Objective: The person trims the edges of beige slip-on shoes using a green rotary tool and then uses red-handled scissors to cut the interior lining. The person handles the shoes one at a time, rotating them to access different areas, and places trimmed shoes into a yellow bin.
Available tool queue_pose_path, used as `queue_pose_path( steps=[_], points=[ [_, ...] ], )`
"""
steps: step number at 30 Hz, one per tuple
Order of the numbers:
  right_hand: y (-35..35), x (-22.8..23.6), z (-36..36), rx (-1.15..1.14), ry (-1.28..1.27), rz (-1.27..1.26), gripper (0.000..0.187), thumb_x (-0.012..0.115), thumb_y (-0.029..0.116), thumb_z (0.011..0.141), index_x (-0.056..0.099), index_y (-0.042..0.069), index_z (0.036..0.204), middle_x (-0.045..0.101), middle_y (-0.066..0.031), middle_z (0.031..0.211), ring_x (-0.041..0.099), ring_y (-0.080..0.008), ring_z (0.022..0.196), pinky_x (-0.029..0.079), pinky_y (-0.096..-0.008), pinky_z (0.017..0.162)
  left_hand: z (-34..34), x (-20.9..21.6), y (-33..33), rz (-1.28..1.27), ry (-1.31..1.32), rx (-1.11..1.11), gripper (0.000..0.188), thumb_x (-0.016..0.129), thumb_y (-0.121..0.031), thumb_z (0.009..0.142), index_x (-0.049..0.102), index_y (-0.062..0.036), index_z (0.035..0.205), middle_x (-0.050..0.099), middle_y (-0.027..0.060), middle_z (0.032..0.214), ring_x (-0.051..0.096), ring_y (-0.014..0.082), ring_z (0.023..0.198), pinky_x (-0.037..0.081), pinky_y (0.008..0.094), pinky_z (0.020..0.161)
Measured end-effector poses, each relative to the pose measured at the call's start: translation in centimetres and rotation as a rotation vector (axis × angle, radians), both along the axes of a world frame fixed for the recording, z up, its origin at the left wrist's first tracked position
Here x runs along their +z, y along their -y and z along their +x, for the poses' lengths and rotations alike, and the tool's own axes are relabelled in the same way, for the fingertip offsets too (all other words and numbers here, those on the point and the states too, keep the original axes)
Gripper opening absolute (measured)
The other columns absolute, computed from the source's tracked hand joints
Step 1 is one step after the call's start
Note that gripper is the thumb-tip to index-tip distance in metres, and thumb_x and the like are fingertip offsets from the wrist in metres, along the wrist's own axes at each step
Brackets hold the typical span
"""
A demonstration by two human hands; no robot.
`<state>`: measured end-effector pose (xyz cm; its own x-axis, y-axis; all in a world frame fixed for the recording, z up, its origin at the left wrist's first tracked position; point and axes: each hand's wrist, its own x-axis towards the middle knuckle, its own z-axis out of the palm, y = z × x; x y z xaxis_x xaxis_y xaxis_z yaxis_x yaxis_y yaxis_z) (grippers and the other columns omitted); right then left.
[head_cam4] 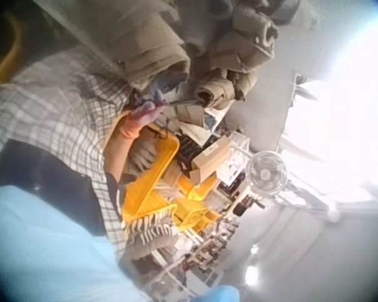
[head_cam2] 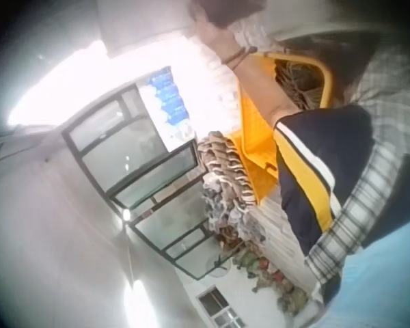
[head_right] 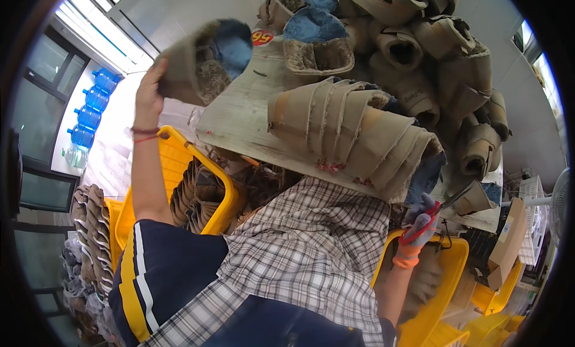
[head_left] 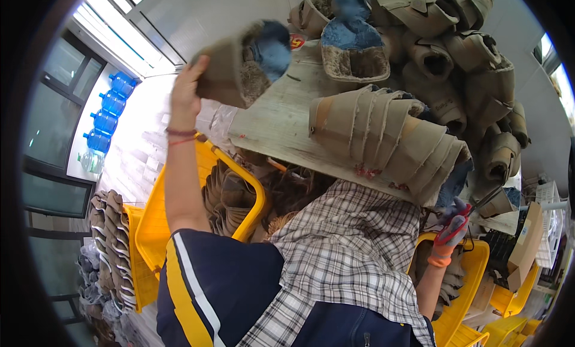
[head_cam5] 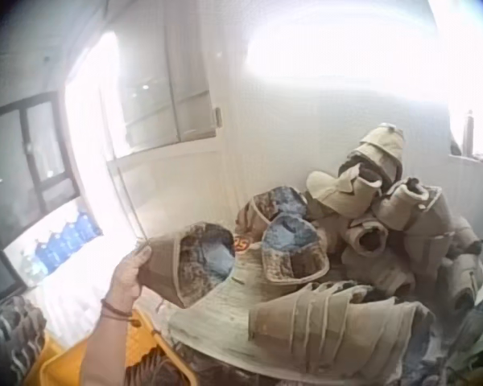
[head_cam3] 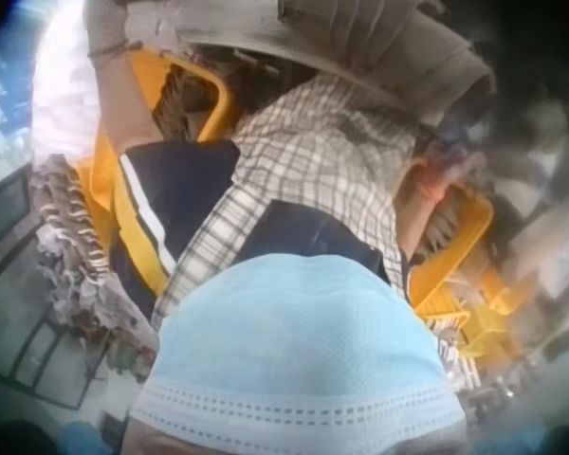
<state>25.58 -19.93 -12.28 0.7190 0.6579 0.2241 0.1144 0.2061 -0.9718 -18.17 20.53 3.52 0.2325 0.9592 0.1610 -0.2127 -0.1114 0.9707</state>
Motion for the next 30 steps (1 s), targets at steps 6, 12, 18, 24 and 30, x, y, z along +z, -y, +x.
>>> queue_pose_path(
  steps=[6, 12, 18, 24, 30],
  points=[
    [-0.5, 7.4, -3.9, 0.293, 0.240, -0.054, 0.061, 0.062, 0.014, 0.084, 0.034, 0.002, 0.137, 0.050, -0.0070, 0.126, 0.050, -0.0153, 0.108, 0.039, -0.0261, 0.091, -1.2, -1.2, 10.6, -0.368, 0.309, -0.264, 0.038, 0.051, -0.034, 0.093, 0.058, -0.0004, 0.110, 0.063, 0.0173, 0.104, 0.059, 0.0297, 0.102, 0.047, 0.0393, 0.091],
    [-5.0, 15.7, -8.4, 0.379, 1.222, -0.435, 0.033, 0.072, 0.013, 0.067, 0.057, 0.007, 0.096, 0.060, -0.0123, 0.088, 0.059, -0.0316, 0.080, 0.047, -0.0381, 0.072, 5.4, -7.7, 17.9, -0.812, 0.428, -0.346, 0.041, 0.049, -0.032, 0.095, 0.055, 0.0041, 0.114, 0.063, 0.0195, 0.102, 0.057, 0.0361, 0.106, 0.047, 0.0442, 0.091],
    [-6.0, 13.1, -8.5, 0.471, 1.341, -0.600, 0.033, 0.072, 0.024, 0.068, 0.060, 0.008, 0.095, 0.061, -0.0103, 0.085, 0.060, -0.0282, 0.082, 0.048, -0.0373, 0.075, 7.4, -10.9, 19.5, -0.920, 0.454, -0.522, 0.040, 0.049, -0.030, 0.095, 0.054, 0.0039, 0.115, 0.062, 0.0195, 0.102, 0.057, 0.0365, 0.104, 0.045, 0.0452, 0.094],
    [-7.9, 12.3, -10.3, 0.629, 1.429, -0.834, 0.032, 0.067, 0.033, 0.075, 0.062, 0.010, 0.096, 0.062, -0.0072, 0.086, 0.062, -0.0223, 0.082, 0.049, -0.0341, 0.074, 7.6, -12.9, 19.4, -0.917, 0.479, -0.579, 0.023, 0.052, -0.016, 0.090, 0.062, -0.0006, 0.103, 0.065, 0.0124, 0.102, 0.052, 0.0308, 0.111, 0.030, 0.0442, 0.106],
    [-8.7, 11.5, -10.9, 0.684, 1.432, -0.847, 0.032, 0.067, 0.030, 0.074, 0.063, 0.011, 0.099, 0.064, -0.0066, 0.087, 0.063, -0.0209, 0.082, 0.050, -0.0332, 0.071, 7.7, -14.0, 19.4, -0.932, 0.451, -0.494, 0.036, 0.052, -0.029, 0.093, 0.057, 0.0010, 0.113, 0.063, 0.0185, 0.100, 0.059, 0.0315, 0.101, 0.046, 0.0432, 0.094]
  ],
)
